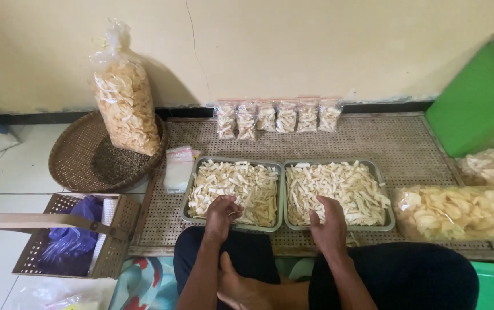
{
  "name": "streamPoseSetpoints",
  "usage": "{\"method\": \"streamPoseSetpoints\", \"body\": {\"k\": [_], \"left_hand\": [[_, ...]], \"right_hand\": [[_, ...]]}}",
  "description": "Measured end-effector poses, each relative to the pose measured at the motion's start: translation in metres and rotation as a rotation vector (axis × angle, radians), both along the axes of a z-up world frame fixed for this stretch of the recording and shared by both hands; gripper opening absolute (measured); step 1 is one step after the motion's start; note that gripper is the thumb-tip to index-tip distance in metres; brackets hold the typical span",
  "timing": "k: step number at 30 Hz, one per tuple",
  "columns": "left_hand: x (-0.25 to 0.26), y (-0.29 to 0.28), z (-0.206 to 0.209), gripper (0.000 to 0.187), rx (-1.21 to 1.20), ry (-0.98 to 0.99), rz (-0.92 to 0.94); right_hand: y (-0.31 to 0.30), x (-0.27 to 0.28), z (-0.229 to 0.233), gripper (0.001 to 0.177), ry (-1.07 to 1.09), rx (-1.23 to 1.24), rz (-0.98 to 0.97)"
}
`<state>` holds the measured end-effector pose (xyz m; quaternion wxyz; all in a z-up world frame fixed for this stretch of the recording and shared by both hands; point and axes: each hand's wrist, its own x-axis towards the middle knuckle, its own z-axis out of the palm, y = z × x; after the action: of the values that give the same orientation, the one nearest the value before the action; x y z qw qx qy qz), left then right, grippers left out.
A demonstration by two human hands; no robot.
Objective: The person picks up snack pieces from metal trays and places them into small plastic bags by hand.
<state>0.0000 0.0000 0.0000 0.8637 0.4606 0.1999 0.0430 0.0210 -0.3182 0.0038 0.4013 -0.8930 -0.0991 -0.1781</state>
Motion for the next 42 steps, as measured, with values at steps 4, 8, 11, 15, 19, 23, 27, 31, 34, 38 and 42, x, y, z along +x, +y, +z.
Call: {"method": "streamPoseSetpoints", "body": {"k": [4, 8, 11, 15, 19, 23, 27, 31, 34, 38, 42], "left_hand": [[0.003, -0.007, -0.001, 0.018, -0.011, 0.031, 0.031], [0.007, -0.001, -0.037, 0.021, -0.006, 0.062, 0.09], [0.008, 0.007, -0.047, 0.019, -0.006, 0.081, 0.119], [0.004, 0.018, -0.059, 0.016, -0.032, 0.102, 0.198], [0.0, 0.009, -0.038, 0.014, 0.013, 0.132, 0.238], [0.005, 0.007, -0.032, 0.011, 0.112, 0.148, 0.275], [0.02, 0.02, -0.043, 0.01, 0.267, 0.095, 0.368], [0.038, 0.042, 0.01, 0.005, 0.435, 0.047, 0.56], [0.057, 0.09, 0.001, 0.021, 0.685, 0.281, 0.638], [0.074, 0.143, -0.028, 0.033, 0.811, 0.61, 0.741], [0.072, 0.169, -0.033, 0.06, 0.828, 0.808, 0.529]], "right_hand": [[0.002, -0.002, 0.007, 0.039, 0.008, 0.018, -0.013], [-0.003, -0.002, -0.02, 0.033, 0.037, 0.009, -0.018], [-0.007, 0.008, -0.049, 0.035, 0.102, 0.003, -0.04], [0.002, 0.015, -0.051, 0.03, 0.149, 0.048, -0.027], [0.007, 0.024, -0.057, 0.029, 0.143, 0.051, -0.024], [0.008, 0.024, -0.05, 0.026, 0.173, 0.1, -0.005], [0.001, 0.022, -0.051, 0.026, 0.2, 0.126, -0.056], [-0.005, 0.017, -0.056, 0.024, 0.117, 0.146, -0.116], [-0.009, 0.013, -0.053, 0.028, 0.054, 0.16, -0.008], [-0.01, 0.013, -0.049, 0.025, 0.096, 0.132, -0.038], [-0.005, 0.011, -0.052, 0.02, 0.124, 0.089, -0.048]]}}
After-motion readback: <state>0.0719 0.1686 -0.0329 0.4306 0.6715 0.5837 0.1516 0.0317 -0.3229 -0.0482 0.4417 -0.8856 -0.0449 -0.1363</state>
